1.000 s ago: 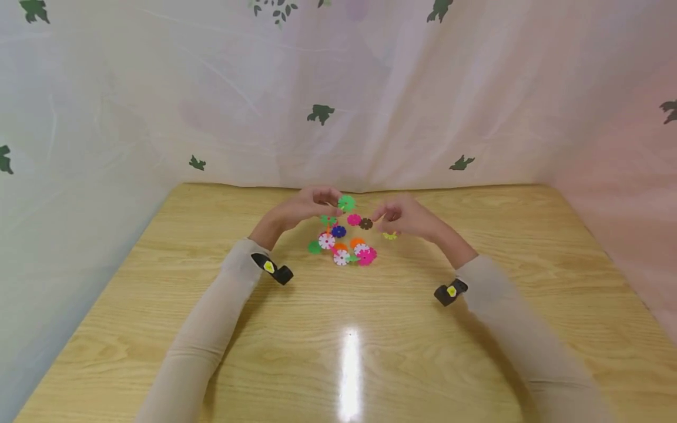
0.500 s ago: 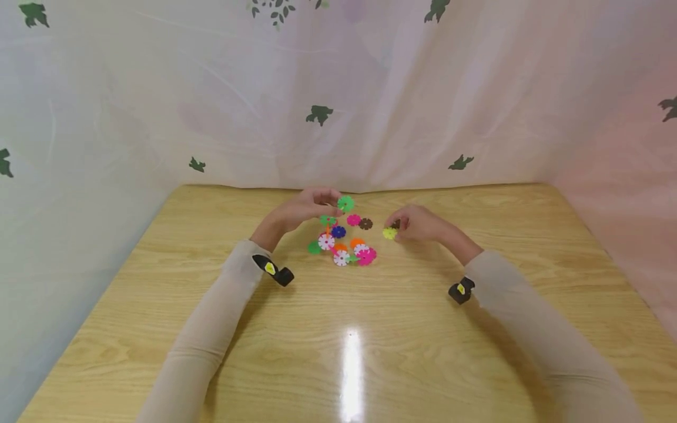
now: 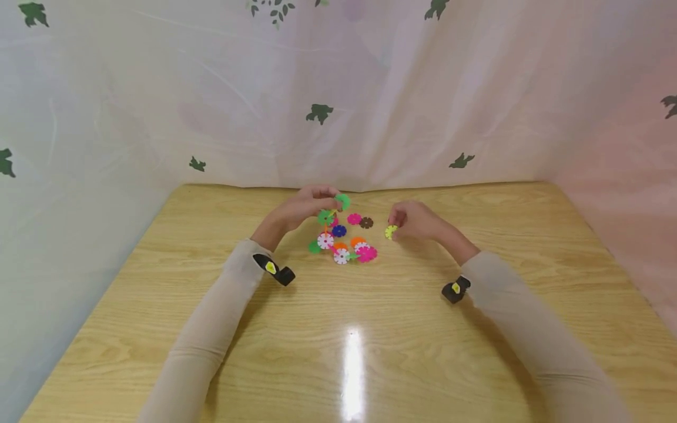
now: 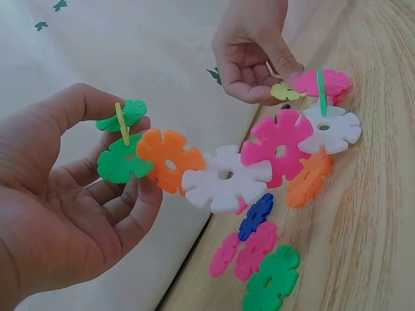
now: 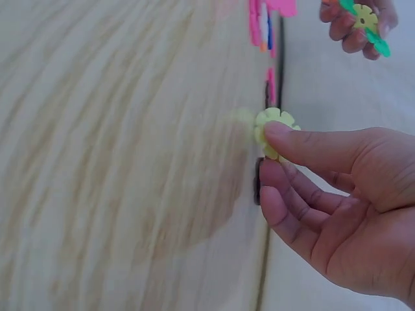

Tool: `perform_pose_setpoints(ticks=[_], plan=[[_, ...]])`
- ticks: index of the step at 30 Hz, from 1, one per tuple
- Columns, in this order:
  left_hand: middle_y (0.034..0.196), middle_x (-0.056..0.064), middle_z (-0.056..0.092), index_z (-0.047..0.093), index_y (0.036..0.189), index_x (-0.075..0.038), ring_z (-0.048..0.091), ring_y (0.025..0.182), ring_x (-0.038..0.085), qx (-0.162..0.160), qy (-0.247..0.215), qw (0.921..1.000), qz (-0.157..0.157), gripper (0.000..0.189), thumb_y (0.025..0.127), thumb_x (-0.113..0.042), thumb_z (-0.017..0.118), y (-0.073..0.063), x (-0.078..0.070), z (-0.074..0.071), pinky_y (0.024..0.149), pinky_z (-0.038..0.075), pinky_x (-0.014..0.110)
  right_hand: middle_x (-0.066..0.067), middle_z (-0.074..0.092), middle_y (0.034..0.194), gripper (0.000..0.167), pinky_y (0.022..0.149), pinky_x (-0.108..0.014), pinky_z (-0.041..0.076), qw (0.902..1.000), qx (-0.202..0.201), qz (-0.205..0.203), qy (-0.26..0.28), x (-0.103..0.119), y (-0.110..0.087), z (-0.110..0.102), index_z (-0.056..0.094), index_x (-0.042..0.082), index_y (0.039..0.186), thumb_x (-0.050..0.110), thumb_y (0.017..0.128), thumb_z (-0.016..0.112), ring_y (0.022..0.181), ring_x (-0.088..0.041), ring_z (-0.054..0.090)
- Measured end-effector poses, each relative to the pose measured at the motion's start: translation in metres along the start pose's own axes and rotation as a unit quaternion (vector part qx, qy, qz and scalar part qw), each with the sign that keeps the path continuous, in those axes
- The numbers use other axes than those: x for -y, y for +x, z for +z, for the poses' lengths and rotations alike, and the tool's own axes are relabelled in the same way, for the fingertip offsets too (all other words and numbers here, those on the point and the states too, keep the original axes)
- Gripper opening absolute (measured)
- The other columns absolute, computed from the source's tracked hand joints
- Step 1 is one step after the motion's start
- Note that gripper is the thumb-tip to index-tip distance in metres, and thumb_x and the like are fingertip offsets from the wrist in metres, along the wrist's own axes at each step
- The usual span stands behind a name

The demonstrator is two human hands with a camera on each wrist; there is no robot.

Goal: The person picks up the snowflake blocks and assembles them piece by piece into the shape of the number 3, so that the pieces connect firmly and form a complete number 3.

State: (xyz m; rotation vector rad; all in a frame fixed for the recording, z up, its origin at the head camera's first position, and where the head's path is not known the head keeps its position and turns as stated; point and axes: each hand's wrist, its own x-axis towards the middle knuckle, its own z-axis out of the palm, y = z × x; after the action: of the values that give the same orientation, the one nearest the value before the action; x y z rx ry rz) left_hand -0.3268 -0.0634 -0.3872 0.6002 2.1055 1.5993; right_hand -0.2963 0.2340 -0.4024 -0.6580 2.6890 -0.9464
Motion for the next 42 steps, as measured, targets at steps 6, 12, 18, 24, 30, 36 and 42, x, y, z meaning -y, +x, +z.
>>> perform_pose_setpoints(ticks=[6,12,18,24,30,36,42], plan=[[0.098,0.011,0.064,0.067,0.104,-0.012,0.056,0.084,0.015,-0.004,-0.023,0.9997,-0.003,0.010,0.098,-0.019,0.063,0.000,0.001,0.001,0.075,0.047,0.028,-0.015,0.070,0.090,0.015,0.070,-0.023,0.053,0.9989,-0.020,-0.003,0.044,0.012,0.007,-0.003,0.068,-0.002,0.102,0.003,0.090,0.075,0.082,-0.019,0.064],[0.092,0.007,0.065,0.066,0.109,-0.010,0.058,0.081,0.015,-0.007,-0.036,0.9993,-0.005,0.014,0.098,-0.019,0.062,0.000,0.000,0.000,0.071,0.048,0.026,-0.021,0.071,0.098,0.028,0.075,-0.031,0.060,0.9916,-0.046,-0.020,0.120,0.036,0.013,-0.011,0.068,-0.003,0.121,0.009,0.096,0.070,0.083,-0.020,0.068],[0.089,0.003,0.068,0.064,0.114,-0.010,0.060,0.083,0.018,-0.005,-0.042,0.9991,0.002,0.016,0.099,-0.017,0.062,0.003,-0.001,0.001,0.072,0.050,0.026,-0.010,0.072,0.097,0.025,0.076,-0.024,0.059,0.9791,-0.092,-0.033,0.178,0.052,0.019,-0.005,0.069,-0.004,0.118,0.009,0.096,0.070,0.083,-0.009,0.068],[0.097,0.005,0.069,0.064,0.115,-0.009,0.063,0.093,0.021,-0.011,-0.047,0.9988,0.010,0.015,0.100,-0.013,0.062,0.004,-0.001,0.003,0.083,0.053,0.028,-0.007,0.072,0.091,0.017,0.075,-0.026,0.060,0.9680,-0.140,-0.042,0.204,0.054,0.024,0.008,0.070,-0.003,0.107,0.005,0.092,0.073,0.083,-0.020,0.070],[0.093,0.001,0.068,0.063,0.114,-0.008,0.062,0.088,0.018,-0.017,-0.057,0.9981,0.014,0.014,0.100,-0.011,0.062,0.002,0.000,0.004,0.083,0.053,0.030,-0.005,0.071,0.090,0.016,0.076,-0.026,0.061,0.9602,-0.148,-0.040,0.233,0.055,0.026,0.014,0.066,-0.004,0.102,0.003,0.090,0.075,0.084,-0.022,0.070],[0.091,0.001,0.068,0.062,0.112,-0.007,0.062,0.084,0.017,-0.024,-0.066,0.9974,0.014,0.013,0.100,-0.009,0.062,0.002,-0.001,0.004,0.082,0.052,0.032,-0.004,0.071,0.090,0.017,0.077,-0.024,0.061,0.9557,-0.145,-0.050,0.251,0.056,0.026,0.016,0.064,-0.005,0.101,0.002,0.090,0.075,0.082,-0.012,0.069],[0.089,0.000,0.068,0.062,0.109,-0.008,0.063,0.083,0.016,-0.023,-0.071,0.9971,0.017,0.010,0.099,-0.008,0.062,0.003,-0.001,0.004,0.079,0.053,0.029,-0.009,0.072,0.093,0.015,0.078,-0.024,0.062,0.9504,-0.152,-0.059,0.265,0.058,0.024,0.017,0.064,-0.006,0.100,-0.001,0.090,0.074,0.083,-0.011,0.070]])
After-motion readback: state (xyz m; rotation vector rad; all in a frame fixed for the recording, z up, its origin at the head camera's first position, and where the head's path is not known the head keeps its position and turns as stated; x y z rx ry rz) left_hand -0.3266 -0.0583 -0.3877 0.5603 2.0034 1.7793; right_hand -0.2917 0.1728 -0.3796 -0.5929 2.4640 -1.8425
